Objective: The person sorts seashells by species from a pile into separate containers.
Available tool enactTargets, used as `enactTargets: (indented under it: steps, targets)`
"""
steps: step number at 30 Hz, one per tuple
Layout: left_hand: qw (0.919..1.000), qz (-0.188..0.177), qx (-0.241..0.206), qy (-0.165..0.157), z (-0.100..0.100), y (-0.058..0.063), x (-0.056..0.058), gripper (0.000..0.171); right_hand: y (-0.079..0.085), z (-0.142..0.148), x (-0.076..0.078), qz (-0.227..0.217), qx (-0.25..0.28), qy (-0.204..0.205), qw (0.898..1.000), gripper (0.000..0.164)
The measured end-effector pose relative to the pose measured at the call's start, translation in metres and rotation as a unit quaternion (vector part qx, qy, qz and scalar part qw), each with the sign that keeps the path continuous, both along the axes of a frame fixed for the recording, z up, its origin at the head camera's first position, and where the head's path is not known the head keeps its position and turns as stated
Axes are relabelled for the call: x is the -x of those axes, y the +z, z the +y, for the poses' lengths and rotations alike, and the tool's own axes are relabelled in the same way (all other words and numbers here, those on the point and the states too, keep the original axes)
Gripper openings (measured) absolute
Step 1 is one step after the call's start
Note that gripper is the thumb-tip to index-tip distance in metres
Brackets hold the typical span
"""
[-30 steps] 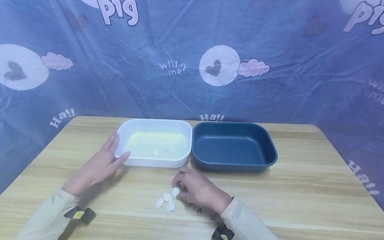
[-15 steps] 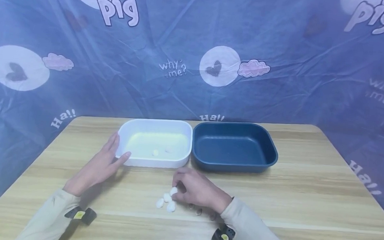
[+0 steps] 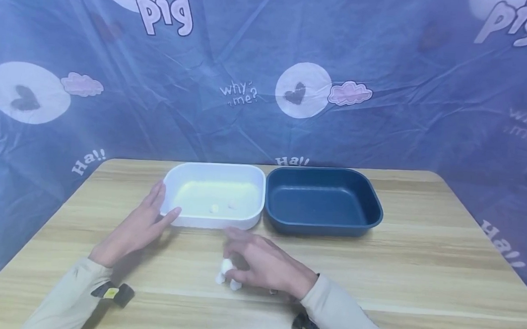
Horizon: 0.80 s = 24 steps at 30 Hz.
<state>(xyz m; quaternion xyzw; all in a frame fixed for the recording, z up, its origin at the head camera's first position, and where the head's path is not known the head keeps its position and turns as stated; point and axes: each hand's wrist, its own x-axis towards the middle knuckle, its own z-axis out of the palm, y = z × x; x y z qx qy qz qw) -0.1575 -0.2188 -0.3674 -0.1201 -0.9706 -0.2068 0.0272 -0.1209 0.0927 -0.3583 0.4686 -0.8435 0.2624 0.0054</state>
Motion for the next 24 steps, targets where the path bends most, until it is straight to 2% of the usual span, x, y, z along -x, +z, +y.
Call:
enactTargets:
  steps: [4, 9, 12, 15, 20, 24]
  targets:
    - [1.0000, -0.003, 0.001, -0.001, 0.000, -0.001, 0.000, 0.091, 0.006, -0.002, 0.003, 0.007, 0.030, -0.003, 1.000, 0.017]
    - [1.0000, -0.001, 0.001, -0.005, 0.000, 0.000, 0.001, 0.091, 0.014, -0.004, 0.010, -0.009, 0.086, -0.034, 0.996, 0.017]
    - [1.0000, -0.002, 0.004, -0.006, 0.000, 0.001, 0.001, 0.092, 0.019, -0.006, 0.016, 0.005, 0.120, -0.058, 0.991, 0.018]
    - [0.9999, -0.006, 0.007, -0.007, 0.001, 0.003, 0.002, 0.092, 0.023, -0.011, 0.022, 0.013, 0.141, -0.096, 0.985, 0.018]
    - [0.9999, 0.001, 0.011, -0.006, 0.001, 0.001, 0.002, 0.091, 0.025, -0.023, 0.032, -0.023, 0.156, -0.181, 0.971, 0.016]
    - [0.9998, 0.014, 0.015, -0.008, 0.001, -0.001, 0.001, 0.089, 0.023, -0.035, 0.041, -0.027, 0.148, -0.229, 0.962, 0.015]
